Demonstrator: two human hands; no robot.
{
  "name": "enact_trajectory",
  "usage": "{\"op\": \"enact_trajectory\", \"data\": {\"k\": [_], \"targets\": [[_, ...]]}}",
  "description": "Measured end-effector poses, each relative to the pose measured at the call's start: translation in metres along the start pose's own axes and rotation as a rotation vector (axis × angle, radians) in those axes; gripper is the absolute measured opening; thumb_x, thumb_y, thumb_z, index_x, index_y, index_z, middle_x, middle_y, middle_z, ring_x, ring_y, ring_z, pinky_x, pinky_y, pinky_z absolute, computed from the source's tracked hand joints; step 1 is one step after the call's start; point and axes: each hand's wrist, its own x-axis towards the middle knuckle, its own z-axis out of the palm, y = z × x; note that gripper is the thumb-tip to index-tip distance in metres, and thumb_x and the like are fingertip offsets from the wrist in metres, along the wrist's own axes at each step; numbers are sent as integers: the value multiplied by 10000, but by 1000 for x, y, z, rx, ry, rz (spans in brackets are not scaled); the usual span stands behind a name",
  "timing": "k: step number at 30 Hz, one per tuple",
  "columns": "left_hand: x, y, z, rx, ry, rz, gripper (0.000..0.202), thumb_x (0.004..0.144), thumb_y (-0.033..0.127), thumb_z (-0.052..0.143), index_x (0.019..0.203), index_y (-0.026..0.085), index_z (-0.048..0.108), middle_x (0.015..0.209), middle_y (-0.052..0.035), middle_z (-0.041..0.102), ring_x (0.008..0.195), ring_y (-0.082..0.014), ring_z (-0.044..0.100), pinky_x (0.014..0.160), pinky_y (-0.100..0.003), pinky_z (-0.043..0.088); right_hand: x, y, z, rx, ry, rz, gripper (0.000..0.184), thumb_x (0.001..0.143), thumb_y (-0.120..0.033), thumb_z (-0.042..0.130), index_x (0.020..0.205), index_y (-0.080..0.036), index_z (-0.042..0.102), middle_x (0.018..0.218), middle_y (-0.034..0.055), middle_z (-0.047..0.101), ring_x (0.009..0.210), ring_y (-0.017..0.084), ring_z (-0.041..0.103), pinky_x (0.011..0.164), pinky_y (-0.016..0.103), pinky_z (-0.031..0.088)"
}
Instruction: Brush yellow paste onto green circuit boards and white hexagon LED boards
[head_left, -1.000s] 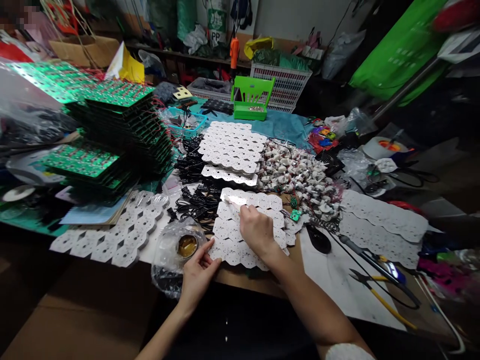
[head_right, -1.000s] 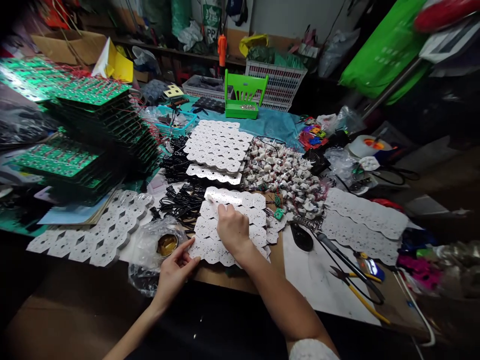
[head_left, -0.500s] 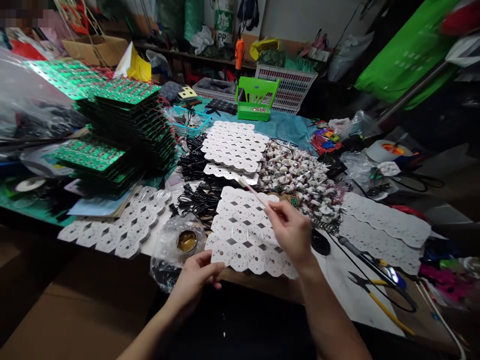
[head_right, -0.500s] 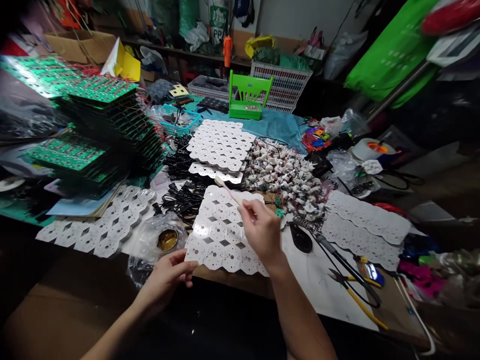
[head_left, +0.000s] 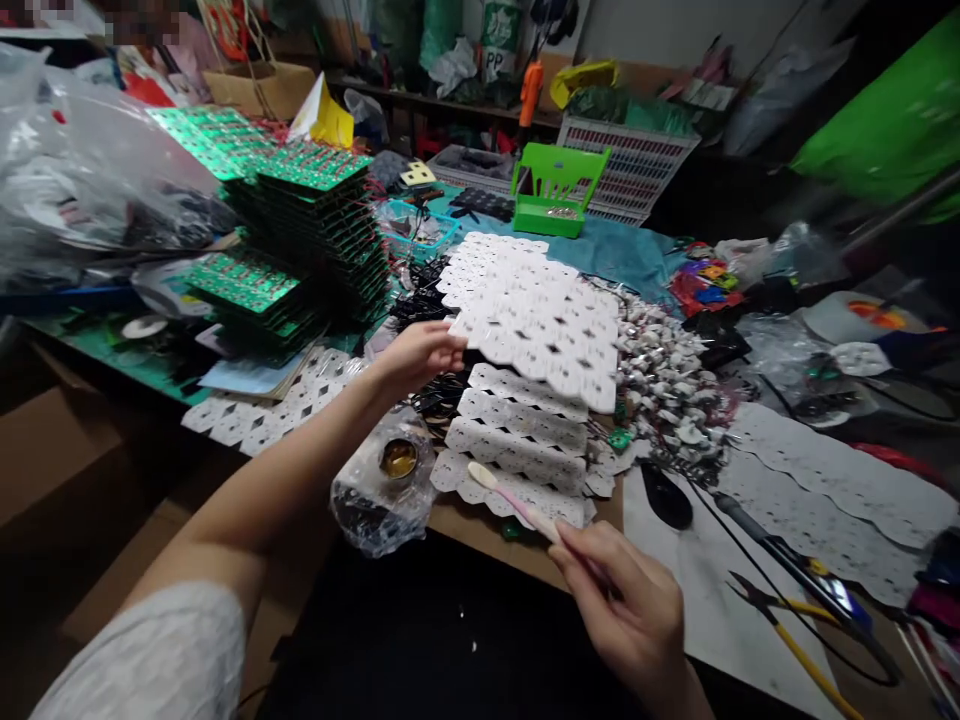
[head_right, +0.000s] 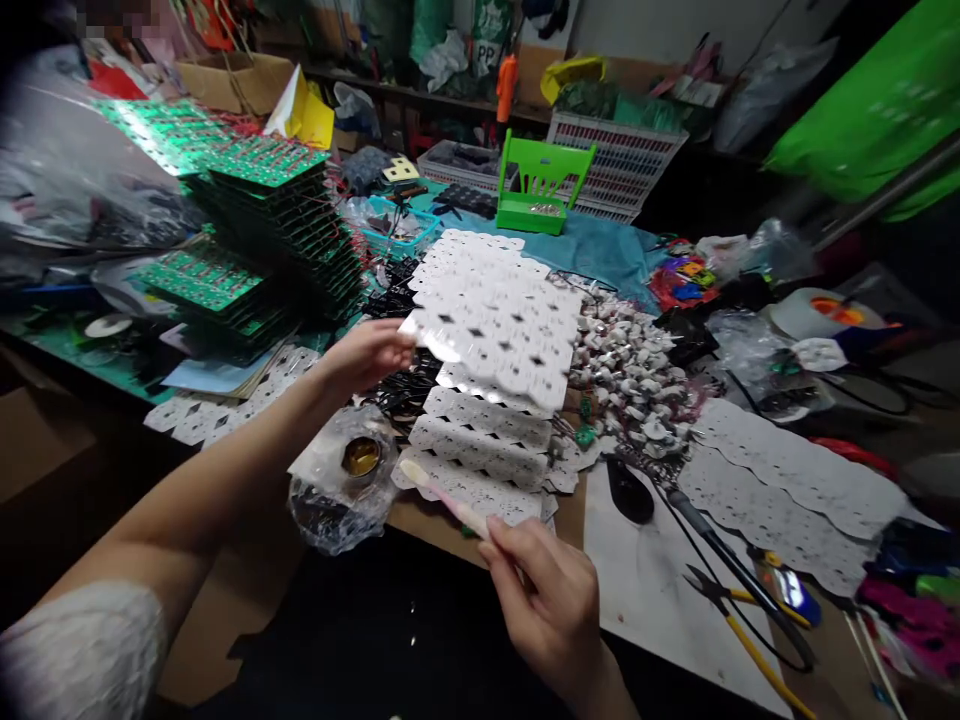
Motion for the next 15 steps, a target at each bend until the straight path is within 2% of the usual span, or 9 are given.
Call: {"op": "enact_trajectory", "data": {"k": [4, 7, 11, 15], "targets": [[66, 9, -22, 50, 107, 0, 251, 679, -6, 720, 737, 131, 517, 641, 8, 580, 534, -61, 556, 595, -208, 522, 6, 11, 48, -143, -161, -53, 158, 946, -139, 568, 1082, -155, 647, 751, 25, 633, 642, 116, 597, 593, 228, 427], [98, 9, -35, 78, 192, -22, 216, 723, -28, 685, 739, 117, 526, 634, 7, 575, 522, -56, 550, 645, -227, 538, 18, 12, 79, -275, -268, -131, 178, 988, -185, 503, 1060, -142, 660, 721, 27, 630, 603, 112, 576, 539, 240, 342], [117, 3, -41, 109, 332, -21, 178, 764, -50, 621, 867, 85, 567, 655, 4, 578, 575, -79, 601, 749, -258, 555, 40, 10, 103, -437, -340, -193, 165, 973, -221, 526, 910, -163, 667, 666, 16, 590, 557, 121, 490, 524, 283, 231], [112, 0, -45, 170, 431, -5, 346, 757, -33, 637, 1080, 62, 555, 740, -27, 620, 684, -152, 677, 811, -340, 561, 55, 12, 116, -511, -394, -207, 134, 922, -173, 572, 809, -179, 642, 675, 15, 580, 573, 128, 439, 534, 298, 185]]}}
